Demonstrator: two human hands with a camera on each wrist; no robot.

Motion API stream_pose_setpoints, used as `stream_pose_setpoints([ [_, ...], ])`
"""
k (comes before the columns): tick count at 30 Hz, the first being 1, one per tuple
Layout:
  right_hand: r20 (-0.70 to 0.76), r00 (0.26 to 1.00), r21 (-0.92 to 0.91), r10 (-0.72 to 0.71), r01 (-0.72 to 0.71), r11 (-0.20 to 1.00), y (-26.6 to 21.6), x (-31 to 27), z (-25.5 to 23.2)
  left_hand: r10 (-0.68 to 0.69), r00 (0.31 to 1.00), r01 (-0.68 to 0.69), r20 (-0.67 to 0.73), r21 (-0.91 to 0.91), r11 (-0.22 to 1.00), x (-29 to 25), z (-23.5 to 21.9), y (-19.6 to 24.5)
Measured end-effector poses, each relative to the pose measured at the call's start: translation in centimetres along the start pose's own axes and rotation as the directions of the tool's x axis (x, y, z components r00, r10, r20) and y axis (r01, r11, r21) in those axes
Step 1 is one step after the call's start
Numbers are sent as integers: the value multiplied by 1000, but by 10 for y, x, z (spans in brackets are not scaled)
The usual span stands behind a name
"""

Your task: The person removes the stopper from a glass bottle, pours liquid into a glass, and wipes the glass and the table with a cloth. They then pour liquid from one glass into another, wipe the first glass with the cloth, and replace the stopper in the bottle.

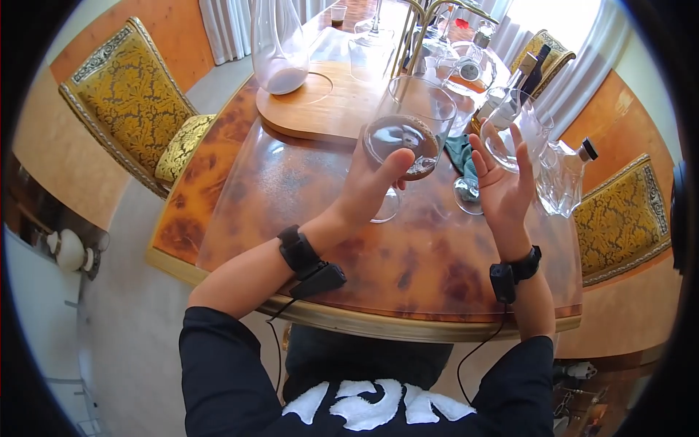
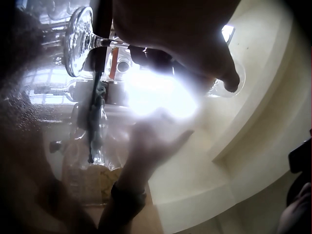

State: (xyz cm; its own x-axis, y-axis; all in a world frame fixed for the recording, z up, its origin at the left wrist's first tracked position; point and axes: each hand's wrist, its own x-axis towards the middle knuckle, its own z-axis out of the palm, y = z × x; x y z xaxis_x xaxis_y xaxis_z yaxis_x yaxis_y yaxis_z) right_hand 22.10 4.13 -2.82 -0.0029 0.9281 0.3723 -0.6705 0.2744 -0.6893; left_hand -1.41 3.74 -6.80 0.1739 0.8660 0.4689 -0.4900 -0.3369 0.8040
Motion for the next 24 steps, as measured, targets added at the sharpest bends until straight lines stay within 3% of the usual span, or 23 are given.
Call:
stream_pose_setpoints([
  [5,-25,997,72,68,-66,995,9,5,-16,-32,998,32,-47,-6,999,-2,2,0],
  [8,39,994,64,107,-109,992,12,1,-18,-40,999,39,-35,-10,999,-2,-1,-3],
  [10,84,991,-40,102,-99,994,13,-3,-15,-22,998,21,-53,-18,1000,-3,0,-3],
  [16,169,983,-129,76,-55,990,10,-14,-18,-17,1000,17,-20,17,1000,-4,-1,0],
  [22,85,994,-243,74,-51,969,13,-16,-21,-27,999,28,-20,18,999,-4,0,2],
  [24,114,990,-179,81,-60,982,13,-15,-28,-42,999,42,-24,5,999,-5,0,3],
])
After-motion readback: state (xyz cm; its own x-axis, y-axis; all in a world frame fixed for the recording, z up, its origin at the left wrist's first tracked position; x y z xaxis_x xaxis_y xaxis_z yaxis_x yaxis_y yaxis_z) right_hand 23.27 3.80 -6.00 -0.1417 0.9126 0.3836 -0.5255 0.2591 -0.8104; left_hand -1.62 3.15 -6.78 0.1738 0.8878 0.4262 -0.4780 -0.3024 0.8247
